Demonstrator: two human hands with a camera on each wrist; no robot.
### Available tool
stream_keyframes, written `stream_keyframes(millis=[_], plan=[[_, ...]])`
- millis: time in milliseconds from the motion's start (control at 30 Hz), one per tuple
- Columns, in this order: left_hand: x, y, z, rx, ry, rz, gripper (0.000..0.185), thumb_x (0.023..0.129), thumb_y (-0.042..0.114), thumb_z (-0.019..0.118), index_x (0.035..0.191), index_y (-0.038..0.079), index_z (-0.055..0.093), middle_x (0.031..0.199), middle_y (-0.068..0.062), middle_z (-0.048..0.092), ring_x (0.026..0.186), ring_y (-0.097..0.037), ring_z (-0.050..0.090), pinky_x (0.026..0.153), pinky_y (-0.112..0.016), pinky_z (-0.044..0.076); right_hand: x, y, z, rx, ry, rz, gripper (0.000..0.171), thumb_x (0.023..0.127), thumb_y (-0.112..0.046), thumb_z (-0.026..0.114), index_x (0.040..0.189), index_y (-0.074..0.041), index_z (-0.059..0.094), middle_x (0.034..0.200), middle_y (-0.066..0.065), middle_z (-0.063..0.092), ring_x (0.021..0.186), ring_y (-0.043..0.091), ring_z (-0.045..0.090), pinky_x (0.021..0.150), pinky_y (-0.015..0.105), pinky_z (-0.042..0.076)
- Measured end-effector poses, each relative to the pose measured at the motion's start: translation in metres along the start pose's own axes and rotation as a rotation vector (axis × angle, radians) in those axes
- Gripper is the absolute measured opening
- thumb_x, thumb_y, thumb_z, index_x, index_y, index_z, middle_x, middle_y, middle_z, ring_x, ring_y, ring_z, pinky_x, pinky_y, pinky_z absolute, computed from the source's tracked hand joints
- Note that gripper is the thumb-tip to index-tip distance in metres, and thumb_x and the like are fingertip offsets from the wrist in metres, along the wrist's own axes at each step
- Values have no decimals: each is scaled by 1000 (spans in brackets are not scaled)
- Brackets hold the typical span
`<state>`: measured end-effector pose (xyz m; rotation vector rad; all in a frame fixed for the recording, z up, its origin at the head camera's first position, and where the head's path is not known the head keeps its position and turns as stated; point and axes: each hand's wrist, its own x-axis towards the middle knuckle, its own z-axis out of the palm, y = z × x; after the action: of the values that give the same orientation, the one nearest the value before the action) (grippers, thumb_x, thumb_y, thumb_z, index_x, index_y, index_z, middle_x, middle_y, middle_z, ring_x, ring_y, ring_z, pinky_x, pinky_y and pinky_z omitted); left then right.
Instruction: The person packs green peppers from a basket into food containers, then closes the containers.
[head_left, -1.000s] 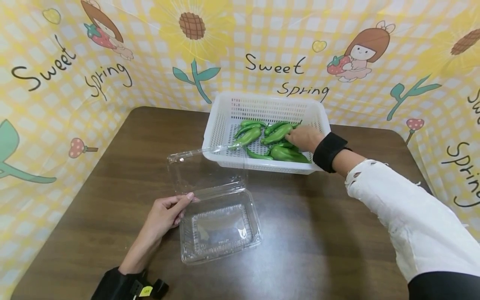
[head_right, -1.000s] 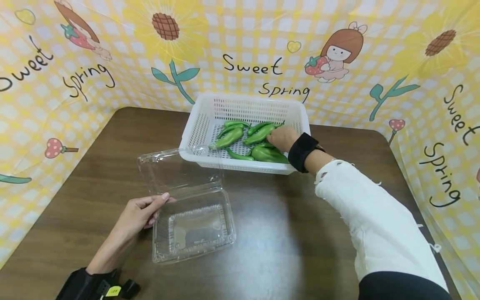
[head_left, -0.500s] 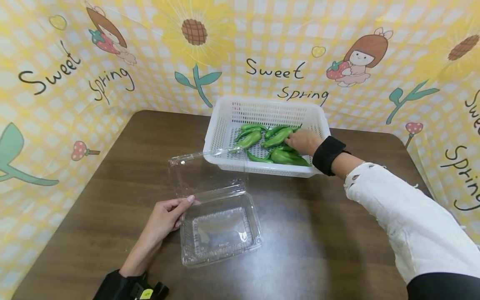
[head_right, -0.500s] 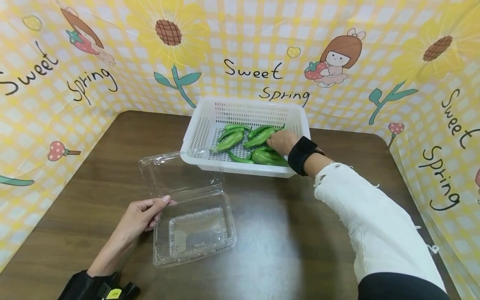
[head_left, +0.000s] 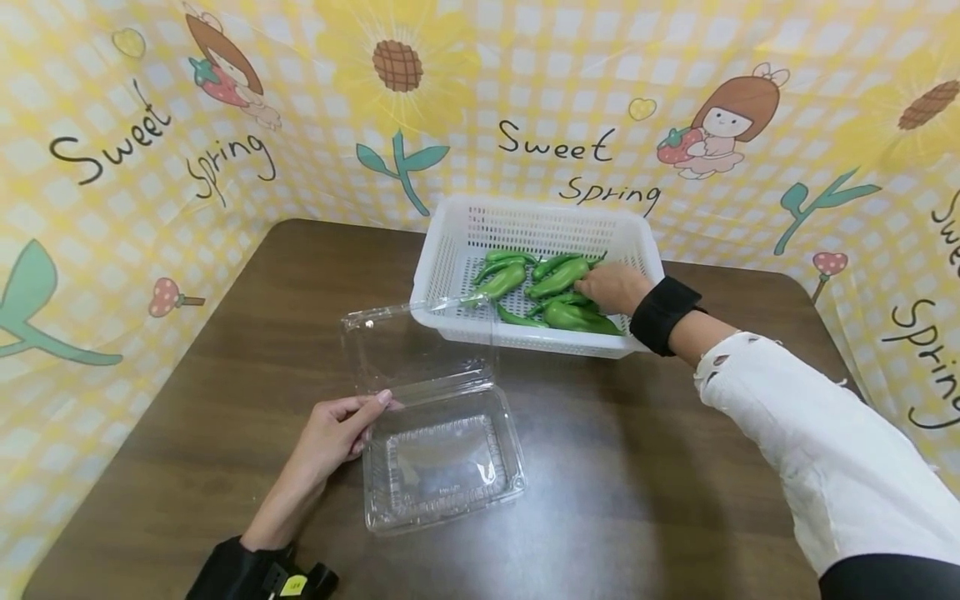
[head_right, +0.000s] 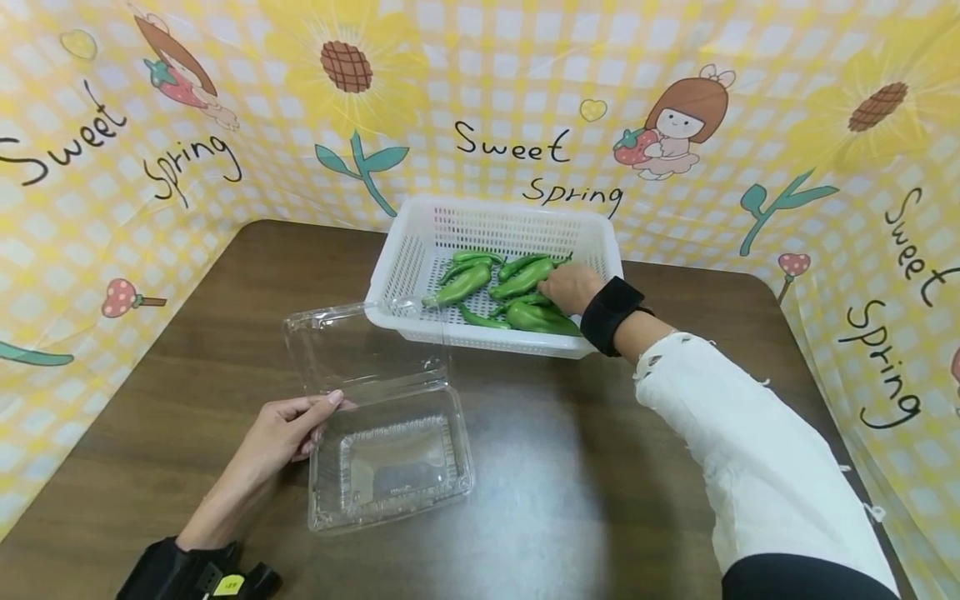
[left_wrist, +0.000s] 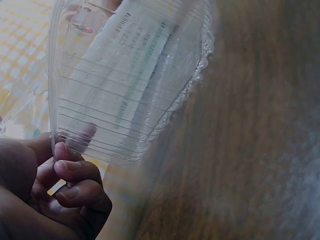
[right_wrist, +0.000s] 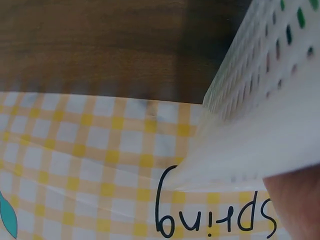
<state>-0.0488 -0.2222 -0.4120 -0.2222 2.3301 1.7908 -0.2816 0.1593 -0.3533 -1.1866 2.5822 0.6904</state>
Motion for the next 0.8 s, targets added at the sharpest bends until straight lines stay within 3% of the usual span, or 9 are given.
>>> stream_keyframes(millis=[300,500,800], plan=[[2,2,-2,18,-7,11,41,96,47,62,108,10,76,57,5,47,47,-4,38,41,-19,33,-8,-1,-7,41,31,17,23,91,4,61,114,3,62,95,18,67,92,33,64,80,44,55],[1,2,-1,16,-9,6,41,96,47,62,108,10,76,57,5,47,47,-4,39,41,-19,33,-11,0,-14,104,21,55,33,87,0,68,119,4,61,100,19,68,94,33,65,85,45,55],[0,1,0,2,-6,-2,42,95,48,63,108,10,76,57,6,46,47,-4,38,41,-19,33,-18,2,-19,182,19,83,28,83,4,67,111,0,62,96,17,68,88,29,65,84,44,55]])
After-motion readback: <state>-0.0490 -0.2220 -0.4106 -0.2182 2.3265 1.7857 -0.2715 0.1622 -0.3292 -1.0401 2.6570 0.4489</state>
